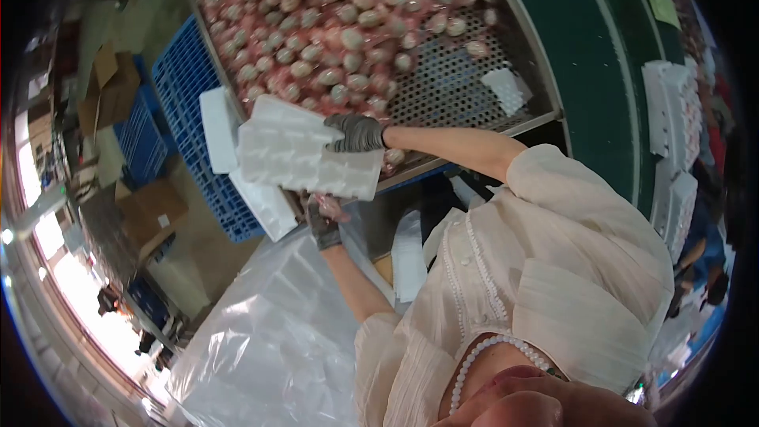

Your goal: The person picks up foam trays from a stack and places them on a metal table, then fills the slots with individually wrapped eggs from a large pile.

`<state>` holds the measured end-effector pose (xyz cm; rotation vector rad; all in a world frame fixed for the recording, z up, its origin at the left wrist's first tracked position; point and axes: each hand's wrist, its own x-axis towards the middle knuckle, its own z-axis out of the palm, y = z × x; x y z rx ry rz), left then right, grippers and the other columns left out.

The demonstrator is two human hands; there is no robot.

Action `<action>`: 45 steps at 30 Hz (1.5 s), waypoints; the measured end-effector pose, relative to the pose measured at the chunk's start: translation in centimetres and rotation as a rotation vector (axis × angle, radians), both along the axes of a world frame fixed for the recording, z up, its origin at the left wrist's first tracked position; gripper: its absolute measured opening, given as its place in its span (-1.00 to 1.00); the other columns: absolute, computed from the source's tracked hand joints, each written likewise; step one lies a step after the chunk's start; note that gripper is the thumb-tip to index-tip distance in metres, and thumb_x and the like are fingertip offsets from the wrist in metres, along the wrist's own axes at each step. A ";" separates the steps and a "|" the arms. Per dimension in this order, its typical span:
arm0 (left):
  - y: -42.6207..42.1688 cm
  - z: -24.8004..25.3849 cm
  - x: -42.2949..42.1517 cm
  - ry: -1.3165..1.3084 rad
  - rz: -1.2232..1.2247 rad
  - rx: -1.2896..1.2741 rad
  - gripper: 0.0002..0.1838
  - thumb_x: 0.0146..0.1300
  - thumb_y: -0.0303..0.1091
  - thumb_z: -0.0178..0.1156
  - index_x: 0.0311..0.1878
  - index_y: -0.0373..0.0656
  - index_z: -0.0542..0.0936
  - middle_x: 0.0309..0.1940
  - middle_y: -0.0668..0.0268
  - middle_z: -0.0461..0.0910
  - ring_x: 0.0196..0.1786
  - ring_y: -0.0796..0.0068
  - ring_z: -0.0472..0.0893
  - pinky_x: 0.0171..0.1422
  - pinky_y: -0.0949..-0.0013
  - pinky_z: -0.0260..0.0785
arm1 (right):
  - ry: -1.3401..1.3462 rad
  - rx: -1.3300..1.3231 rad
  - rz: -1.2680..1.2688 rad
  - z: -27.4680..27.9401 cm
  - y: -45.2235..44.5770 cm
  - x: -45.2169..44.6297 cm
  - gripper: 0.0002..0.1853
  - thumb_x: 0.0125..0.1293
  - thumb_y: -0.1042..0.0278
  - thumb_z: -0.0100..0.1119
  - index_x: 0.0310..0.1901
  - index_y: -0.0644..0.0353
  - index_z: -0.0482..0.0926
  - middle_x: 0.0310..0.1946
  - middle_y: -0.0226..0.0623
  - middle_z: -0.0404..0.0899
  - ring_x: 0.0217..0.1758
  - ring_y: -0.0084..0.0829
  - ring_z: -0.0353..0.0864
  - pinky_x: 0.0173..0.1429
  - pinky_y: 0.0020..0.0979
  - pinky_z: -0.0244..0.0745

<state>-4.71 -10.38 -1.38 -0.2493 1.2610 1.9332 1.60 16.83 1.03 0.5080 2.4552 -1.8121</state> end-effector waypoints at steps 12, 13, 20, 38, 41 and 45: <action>22.3 2.0 18.9 -0.358 -0.342 0.102 -0.69 -0.04 -0.09 0.17 -0.36 -0.10 0.39 -0.55 0.31 0.41 -0.53 0.37 0.46 -0.52 0.38 0.34 | -0.057 0.174 0.068 3.1 20.8 22.5 -0.42 0.06 0.15 0.13 0.11 0.13 0.22 0.06 -0.16 0.28 0.13 -0.32 0.25 0.20 -0.35 0.14; 23.7 -0.2 20.7 -0.450 -0.311 0.084 -0.70 -0.06 -0.08 0.18 -0.41 -0.06 0.38 -0.58 0.32 0.40 -0.56 0.35 0.45 -0.55 0.37 0.34 | -0.170 0.123 0.138 2.8 22.6 22.9 -0.41 0.06 0.13 0.11 0.13 0.11 0.20 0.09 -0.15 0.26 0.14 -0.26 0.25 0.19 -0.33 0.15; 28.9 -0.4 27.3 -0.918 -0.010 -0.028 -0.75 -0.07 -0.09 0.14 -0.45 0.04 0.32 -0.66 0.39 0.32 -0.64 0.42 0.31 -0.60 0.37 0.12 | -0.546 0.256 0.458 -1.9 26.1 22.4 -0.36 0.00 0.15 0.05 0.15 0.14 0.18 -0.11 -0.08 0.44 -0.08 -0.17 0.43 0.00 -0.32 0.29; 27.5 -2.6 26.4 -0.858 -0.264 0.053 -0.70 0.06 -0.04 0.02 -0.28 -0.05 0.36 -0.40 0.29 0.42 -0.37 0.34 0.45 -0.44 0.27 0.33 | -0.618 0.553 0.417 -7.5 20.9 22.5 -0.55 -0.08 0.43 -0.02 -0.03 0.20 0.37 -0.13 -0.08 0.44 -0.07 -0.19 0.44 0.00 -0.27 0.33; 24.3 -4.3 24.0 -0.664 -0.277 0.139 -0.66 0.08 -0.12 0.03 -0.14 -0.12 0.34 -0.26 0.23 0.41 -0.22 0.36 0.44 -0.23 0.20 0.41 | -0.528 0.497 0.167 -6.5 19.6 23.9 -0.57 -0.06 0.37 0.00 -0.05 0.19 0.39 -0.14 -0.10 0.45 -0.03 -0.19 0.41 0.04 -0.26 0.30; 24.0 -1.3 19.6 -0.350 -0.082 0.091 -0.73 0.19 -0.27 -0.07 -0.07 -0.17 0.35 -0.25 0.26 0.39 -0.27 0.41 0.41 -0.06 0.34 0.34 | -0.601 0.627 0.157 -7.0 19.5 24.2 -0.53 -0.06 0.29 0.05 -0.03 0.23 0.36 -0.09 -0.07 0.41 -0.02 -0.18 0.40 0.06 -0.26 0.29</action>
